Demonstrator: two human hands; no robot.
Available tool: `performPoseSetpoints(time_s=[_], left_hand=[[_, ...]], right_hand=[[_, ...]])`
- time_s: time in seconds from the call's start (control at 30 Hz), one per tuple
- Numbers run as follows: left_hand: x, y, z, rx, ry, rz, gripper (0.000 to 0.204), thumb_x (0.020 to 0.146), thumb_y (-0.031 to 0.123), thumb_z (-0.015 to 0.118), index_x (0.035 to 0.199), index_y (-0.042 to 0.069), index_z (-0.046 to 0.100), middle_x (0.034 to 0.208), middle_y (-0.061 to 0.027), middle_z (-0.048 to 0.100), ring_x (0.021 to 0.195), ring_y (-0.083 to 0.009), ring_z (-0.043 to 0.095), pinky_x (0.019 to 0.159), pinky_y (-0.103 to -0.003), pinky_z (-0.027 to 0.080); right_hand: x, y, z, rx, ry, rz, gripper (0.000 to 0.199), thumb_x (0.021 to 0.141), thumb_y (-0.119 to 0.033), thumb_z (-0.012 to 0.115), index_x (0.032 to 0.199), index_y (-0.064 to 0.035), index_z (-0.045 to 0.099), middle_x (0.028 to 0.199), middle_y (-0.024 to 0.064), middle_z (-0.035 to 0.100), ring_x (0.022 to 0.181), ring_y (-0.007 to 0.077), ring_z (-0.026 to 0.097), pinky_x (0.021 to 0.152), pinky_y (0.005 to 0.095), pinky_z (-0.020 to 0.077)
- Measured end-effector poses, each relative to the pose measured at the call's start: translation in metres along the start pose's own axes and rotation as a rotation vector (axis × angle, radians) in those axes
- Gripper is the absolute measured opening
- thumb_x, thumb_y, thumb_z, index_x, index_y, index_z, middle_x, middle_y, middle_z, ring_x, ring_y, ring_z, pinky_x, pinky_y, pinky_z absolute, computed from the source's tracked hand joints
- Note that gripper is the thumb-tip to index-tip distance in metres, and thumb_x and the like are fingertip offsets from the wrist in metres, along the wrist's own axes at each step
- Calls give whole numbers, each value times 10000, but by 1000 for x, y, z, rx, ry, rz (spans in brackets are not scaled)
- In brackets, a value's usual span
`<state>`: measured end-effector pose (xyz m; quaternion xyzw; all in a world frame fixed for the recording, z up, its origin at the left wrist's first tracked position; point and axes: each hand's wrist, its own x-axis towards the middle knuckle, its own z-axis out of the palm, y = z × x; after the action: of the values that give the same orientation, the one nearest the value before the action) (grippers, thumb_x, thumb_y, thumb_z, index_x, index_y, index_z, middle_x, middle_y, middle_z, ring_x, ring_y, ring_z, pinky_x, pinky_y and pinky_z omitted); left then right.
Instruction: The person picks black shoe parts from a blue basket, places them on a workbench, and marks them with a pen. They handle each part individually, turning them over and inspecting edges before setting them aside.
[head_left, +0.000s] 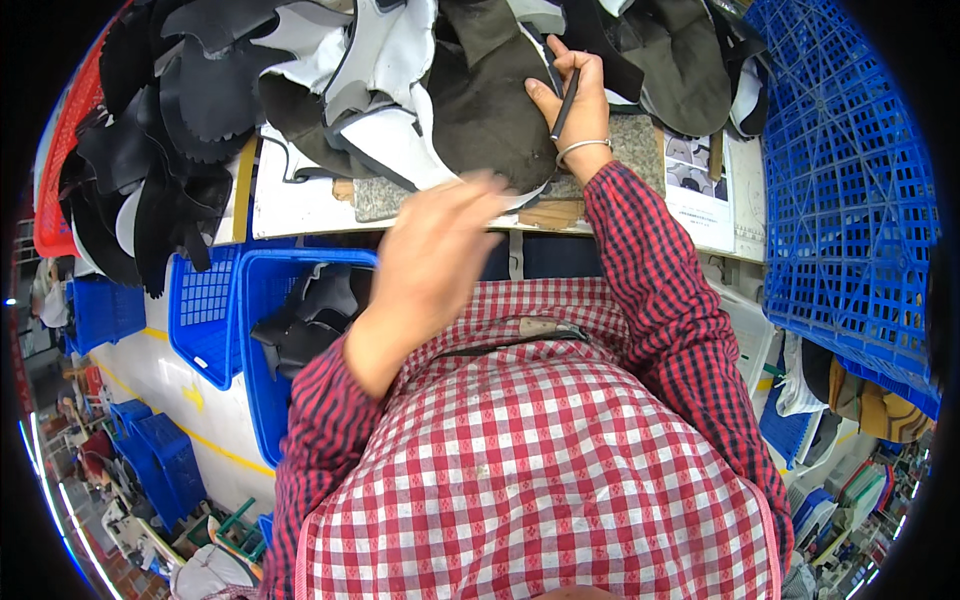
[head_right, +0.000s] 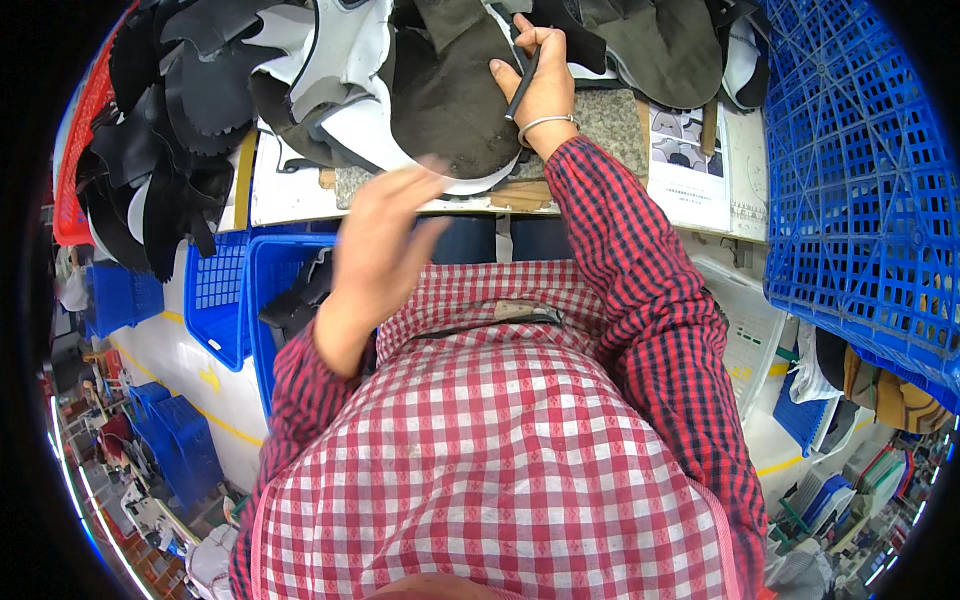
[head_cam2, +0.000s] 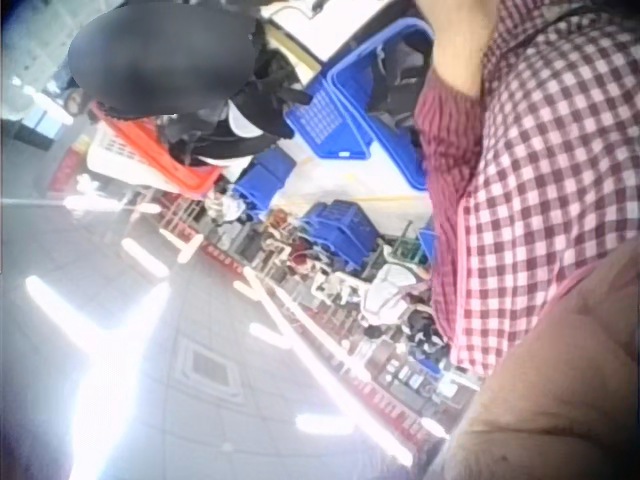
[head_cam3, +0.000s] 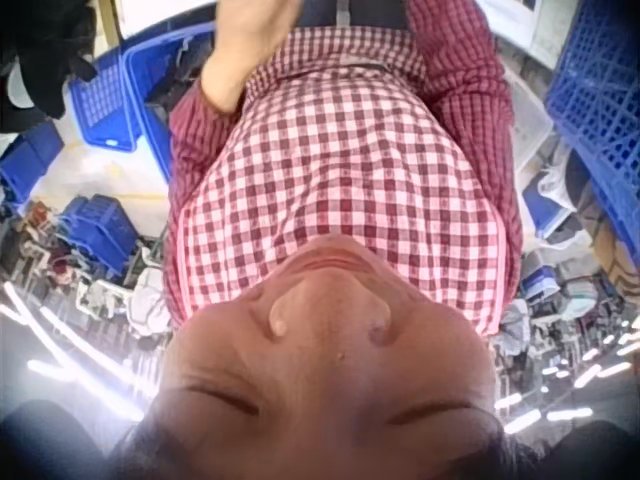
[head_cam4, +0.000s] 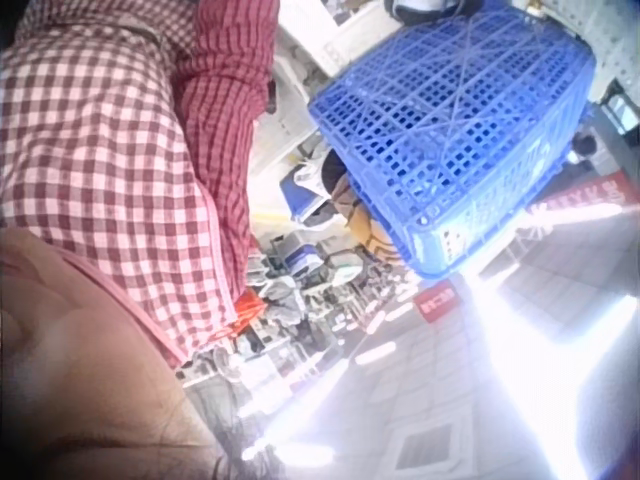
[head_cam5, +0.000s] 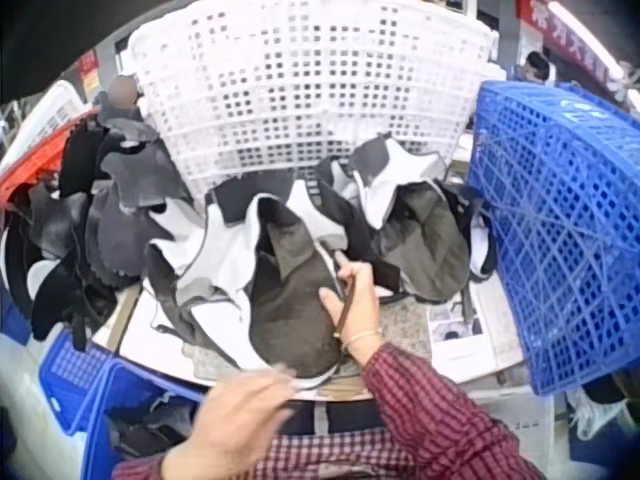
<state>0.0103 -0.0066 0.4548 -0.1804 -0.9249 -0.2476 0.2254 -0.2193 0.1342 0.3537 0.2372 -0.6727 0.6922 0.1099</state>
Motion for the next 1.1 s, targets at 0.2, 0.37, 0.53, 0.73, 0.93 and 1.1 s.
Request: performPoseSetpoints(time_s=[0.2, 0.37, 0.53, 0.73, 0.93, 1.1], left_hand=[[52, -78, 79, 148, -136, -63, 397, 895, 242, 700, 1272, 128, 660, 1240, -38, 631, 1153, -276, 569, 947, -413, 462], [67, -104, 97, 90, 68, -14, 286, 817, 207, 771, 1102, 187, 746, 1078, 8, 662, 984, -245, 650, 814, -378, 554], [70, -99, 102, 112, 95, -54, 301, 796, 179, 781, 1095, 189, 751, 1084, -9, 662, 994, -250, 648, 825, -383, 552], [67, -102, 100, 105, 111, -19, 281, 789, 188, 790, 1064, 148, 750, 1060, -14, 644, 996, -239, 646, 829, -381, 560], [69, -100, 101, 100, 102, -53, 287, 788, 183, 795, 1070, 146, 750, 1071, -21, 647, 1000, -242, 648, 837, -387, 559], [64, -103, 101, 91, 102, -37, 297, 791, 171, 789, 1085, 155, 746, 1062, -24, 646, 999, -252, 645, 836, -390, 555]], right_hand=[[-41, -54, -54, 11, -50, 49, 357, 1098, -353, 459, 1270, -58, 566, 1238, 114, 687, 1002, 134, 628, 862, 264, 500], [-74, -78, -63, 34, -326, 338, 376, 1057, -375, 560, 1026, -59, 761, 886, -10, 685, 776, 66, 558, 708, 213, 450], [-74, -51, -25, -104, -169, 221, 208, 908, -178, 791, 949, -37, 644, 807, -11, 665, 762, 41, 608, 680, 220, 501], [-77, -48, -29, -253, -150, 165, 231, 899, -173, 785, 873, -36, 601, 732, 12, 656, 665, 64, 612, 604, 246, 505], [-78, -50, -22, -363, -112, 100, 253, 904, -207, 770, 845, -29, 600, 703, 50, 649, 628, 115, 605, 600, 286, 505], [-78, -48, -27, -346, -171, 102, 254, 896, -203, 774, 827, -30, 601, 697, 51, 643, 611, 128, 584, 580, 301, 479]])
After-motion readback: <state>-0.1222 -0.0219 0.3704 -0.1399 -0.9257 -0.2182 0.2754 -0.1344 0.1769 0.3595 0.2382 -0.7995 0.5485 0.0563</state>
